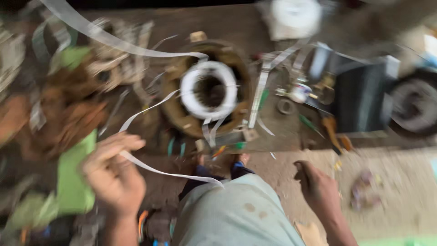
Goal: The person works on a motor stator with white coil windings on a workbench. They strip insulation from the ends of the coil wires by hand, twist and join wire ends, cut and grip wires with pliers, and handle a roll of black tape while preparing the winding leads.
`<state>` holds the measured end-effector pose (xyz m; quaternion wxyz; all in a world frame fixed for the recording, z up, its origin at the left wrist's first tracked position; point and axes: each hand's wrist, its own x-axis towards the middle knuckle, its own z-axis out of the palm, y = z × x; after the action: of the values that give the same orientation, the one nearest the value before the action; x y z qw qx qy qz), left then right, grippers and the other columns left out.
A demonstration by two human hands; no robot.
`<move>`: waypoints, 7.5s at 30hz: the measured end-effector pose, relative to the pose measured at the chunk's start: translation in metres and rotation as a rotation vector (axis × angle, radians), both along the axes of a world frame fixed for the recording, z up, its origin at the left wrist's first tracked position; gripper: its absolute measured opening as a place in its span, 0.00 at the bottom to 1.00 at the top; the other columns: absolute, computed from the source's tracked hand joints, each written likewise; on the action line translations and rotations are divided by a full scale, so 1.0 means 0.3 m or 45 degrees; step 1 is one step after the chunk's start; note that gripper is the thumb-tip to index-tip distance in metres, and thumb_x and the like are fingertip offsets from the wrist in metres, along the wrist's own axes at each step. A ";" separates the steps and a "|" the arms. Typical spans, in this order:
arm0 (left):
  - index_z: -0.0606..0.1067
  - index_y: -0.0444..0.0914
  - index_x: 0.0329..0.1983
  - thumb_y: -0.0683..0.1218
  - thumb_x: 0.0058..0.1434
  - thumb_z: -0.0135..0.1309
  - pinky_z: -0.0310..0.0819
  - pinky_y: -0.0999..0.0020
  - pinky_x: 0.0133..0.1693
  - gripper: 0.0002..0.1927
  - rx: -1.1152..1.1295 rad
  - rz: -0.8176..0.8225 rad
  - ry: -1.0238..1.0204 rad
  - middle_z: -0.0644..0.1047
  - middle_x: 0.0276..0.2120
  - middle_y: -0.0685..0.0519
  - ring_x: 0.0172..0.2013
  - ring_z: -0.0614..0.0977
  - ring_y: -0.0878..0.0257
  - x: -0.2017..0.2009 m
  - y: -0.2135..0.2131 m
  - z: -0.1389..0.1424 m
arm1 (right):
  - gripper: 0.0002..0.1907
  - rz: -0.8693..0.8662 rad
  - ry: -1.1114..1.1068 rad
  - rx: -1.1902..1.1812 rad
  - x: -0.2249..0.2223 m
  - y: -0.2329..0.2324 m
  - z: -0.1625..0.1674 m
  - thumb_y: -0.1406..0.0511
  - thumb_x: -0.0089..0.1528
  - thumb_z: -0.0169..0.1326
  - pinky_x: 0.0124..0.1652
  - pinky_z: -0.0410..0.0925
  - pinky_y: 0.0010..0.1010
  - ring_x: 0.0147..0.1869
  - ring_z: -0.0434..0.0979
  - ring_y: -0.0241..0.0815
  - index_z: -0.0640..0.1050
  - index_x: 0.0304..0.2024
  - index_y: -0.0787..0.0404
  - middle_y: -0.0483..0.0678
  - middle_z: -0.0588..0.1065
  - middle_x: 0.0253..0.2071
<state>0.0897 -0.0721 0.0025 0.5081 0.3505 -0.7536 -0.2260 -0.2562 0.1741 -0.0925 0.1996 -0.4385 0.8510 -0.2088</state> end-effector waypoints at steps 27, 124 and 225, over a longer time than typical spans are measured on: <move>0.65 0.35 0.68 0.40 0.74 0.50 0.75 0.67 0.50 0.20 0.892 0.432 0.674 0.75 0.49 0.50 0.47 0.77 0.65 0.361 0.048 -0.395 | 0.22 0.903 0.171 0.715 0.186 -0.221 -0.135 0.50 0.61 0.52 0.44 0.73 0.46 0.45 0.81 0.55 0.74 0.56 0.46 0.48 0.81 0.41; 0.79 0.44 0.46 0.33 0.61 0.55 0.71 0.53 0.56 0.15 0.003 1.002 -0.471 0.70 0.49 0.45 0.55 0.75 0.48 0.863 -0.664 -0.251 | 0.19 -0.241 -0.539 0.612 0.753 -0.275 -0.275 0.56 0.67 0.56 0.56 0.68 0.35 0.57 0.76 0.48 0.77 0.56 0.58 0.50 0.76 0.52; 0.74 0.34 0.55 0.50 0.67 0.53 0.79 0.48 0.47 0.18 0.917 0.251 -1.232 0.80 0.48 0.39 0.49 0.83 0.42 -0.144 -0.520 -0.303 | 0.28 0.037 -0.141 0.368 0.695 0.077 0.115 0.51 0.62 0.52 0.52 0.70 0.40 0.57 0.77 0.52 0.75 0.63 0.49 0.48 0.77 0.54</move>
<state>0.0466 -0.2279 -0.0883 -0.0238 0.6313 -0.7392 -0.2334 -0.0476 0.1972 -0.0580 0.3102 -0.4052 0.8536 -0.1050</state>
